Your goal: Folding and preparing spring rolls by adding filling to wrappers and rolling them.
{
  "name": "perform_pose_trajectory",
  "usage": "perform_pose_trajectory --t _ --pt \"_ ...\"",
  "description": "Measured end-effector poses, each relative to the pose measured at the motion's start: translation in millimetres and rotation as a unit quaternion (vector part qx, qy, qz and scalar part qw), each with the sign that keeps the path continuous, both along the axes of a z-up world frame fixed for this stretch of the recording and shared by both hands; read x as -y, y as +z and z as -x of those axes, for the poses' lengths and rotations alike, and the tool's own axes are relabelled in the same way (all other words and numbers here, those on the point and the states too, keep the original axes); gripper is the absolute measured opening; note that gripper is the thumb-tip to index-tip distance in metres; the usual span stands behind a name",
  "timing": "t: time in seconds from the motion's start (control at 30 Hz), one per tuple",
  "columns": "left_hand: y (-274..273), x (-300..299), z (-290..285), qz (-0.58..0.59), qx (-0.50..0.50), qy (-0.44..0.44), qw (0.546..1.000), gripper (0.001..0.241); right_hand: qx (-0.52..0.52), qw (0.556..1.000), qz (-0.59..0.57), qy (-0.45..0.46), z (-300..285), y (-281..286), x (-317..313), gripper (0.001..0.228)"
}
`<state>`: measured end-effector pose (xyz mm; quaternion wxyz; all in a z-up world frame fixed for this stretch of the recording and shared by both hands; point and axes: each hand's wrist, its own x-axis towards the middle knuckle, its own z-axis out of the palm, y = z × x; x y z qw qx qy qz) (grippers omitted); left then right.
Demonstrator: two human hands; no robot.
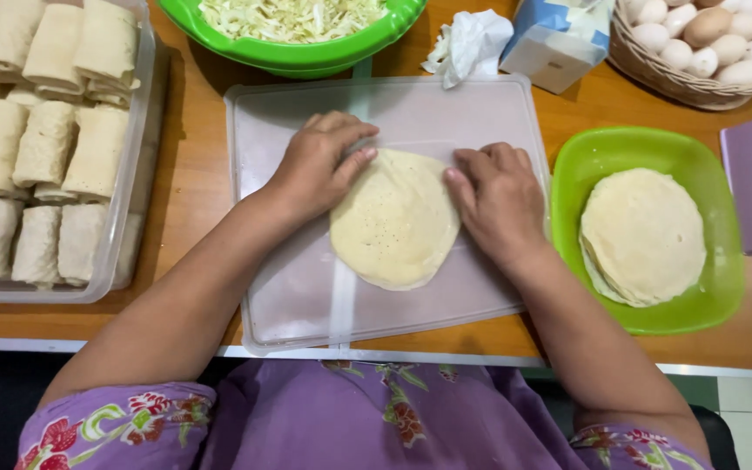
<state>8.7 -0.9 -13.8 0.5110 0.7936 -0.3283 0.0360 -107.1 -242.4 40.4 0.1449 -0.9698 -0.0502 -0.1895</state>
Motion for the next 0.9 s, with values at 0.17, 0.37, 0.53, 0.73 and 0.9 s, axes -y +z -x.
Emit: perform_pose_trajectory --t 0.17,0.37,0.53,0.73,0.9 --pt "0 32 -5 -0.077 0.106 -0.059 0.990 0.033 -0.018 0.997 -0.074 0.025 -4 -7 2 0.013" --pt "12 62 -25 -0.121 0.136 -0.177 0.967 0.027 -0.105 0.929 -0.354 0.040 -6 -12 8 0.013" --pt "47 60 -34 -0.186 -0.165 -0.233 0.940 0.024 -0.186 0.843 -0.496 0.093 -6 -17 29 0.027" --pt "48 54 -49 -0.138 -0.286 -0.301 0.899 0.019 -0.258 0.827 -0.486 0.120 1 -10 29 0.055" --pt "48 55 -54 -0.113 -0.328 -0.292 0.891 0.021 -0.280 0.839 -0.456 0.101 7 -5 22 0.059"
